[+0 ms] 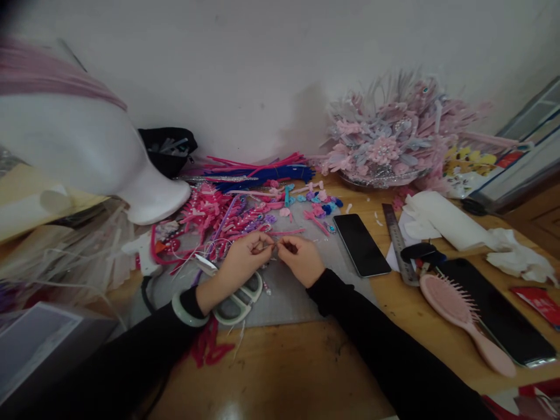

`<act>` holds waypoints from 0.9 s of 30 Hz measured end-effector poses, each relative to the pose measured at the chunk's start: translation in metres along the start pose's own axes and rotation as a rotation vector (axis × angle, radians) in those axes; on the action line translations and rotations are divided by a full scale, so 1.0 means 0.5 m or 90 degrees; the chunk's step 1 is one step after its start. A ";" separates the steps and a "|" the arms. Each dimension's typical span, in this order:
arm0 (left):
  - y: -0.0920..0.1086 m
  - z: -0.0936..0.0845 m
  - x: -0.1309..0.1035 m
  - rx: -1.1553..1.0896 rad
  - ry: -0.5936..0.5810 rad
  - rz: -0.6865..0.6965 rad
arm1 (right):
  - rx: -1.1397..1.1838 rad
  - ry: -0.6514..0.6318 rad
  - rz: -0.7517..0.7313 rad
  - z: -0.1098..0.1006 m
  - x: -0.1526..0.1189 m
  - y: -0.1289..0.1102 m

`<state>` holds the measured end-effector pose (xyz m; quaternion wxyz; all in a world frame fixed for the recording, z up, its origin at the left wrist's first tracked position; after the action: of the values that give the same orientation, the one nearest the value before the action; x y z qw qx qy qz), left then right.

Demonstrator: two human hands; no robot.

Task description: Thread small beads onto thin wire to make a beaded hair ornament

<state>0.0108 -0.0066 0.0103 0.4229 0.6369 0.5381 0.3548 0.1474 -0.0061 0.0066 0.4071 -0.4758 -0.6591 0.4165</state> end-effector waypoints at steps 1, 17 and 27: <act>0.001 0.000 -0.001 0.013 0.006 0.011 | 0.023 -0.003 0.013 0.000 0.000 -0.002; 0.000 -0.001 -0.003 0.019 -0.008 0.000 | 0.219 0.000 0.131 0.005 0.004 0.005; -0.013 0.001 0.008 -0.074 -0.033 -0.032 | 0.508 0.081 0.242 0.022 -0.002 0.031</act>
<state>0.0095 -0.0025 0.0042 0.4818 0.6066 0.5215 0.3577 0.1417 -0.0058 -0.0114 0.5145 -0.4192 -0.3213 0.6756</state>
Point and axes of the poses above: each hand's wrist, its own x-axis towards the middle knuckle, its own z-axis out of the palm, y = z × x, the point moved 1 cm from there along x, towards the middle knuckle, and after that the axes turned 5 degrees about -z, right-handed, at the moved point
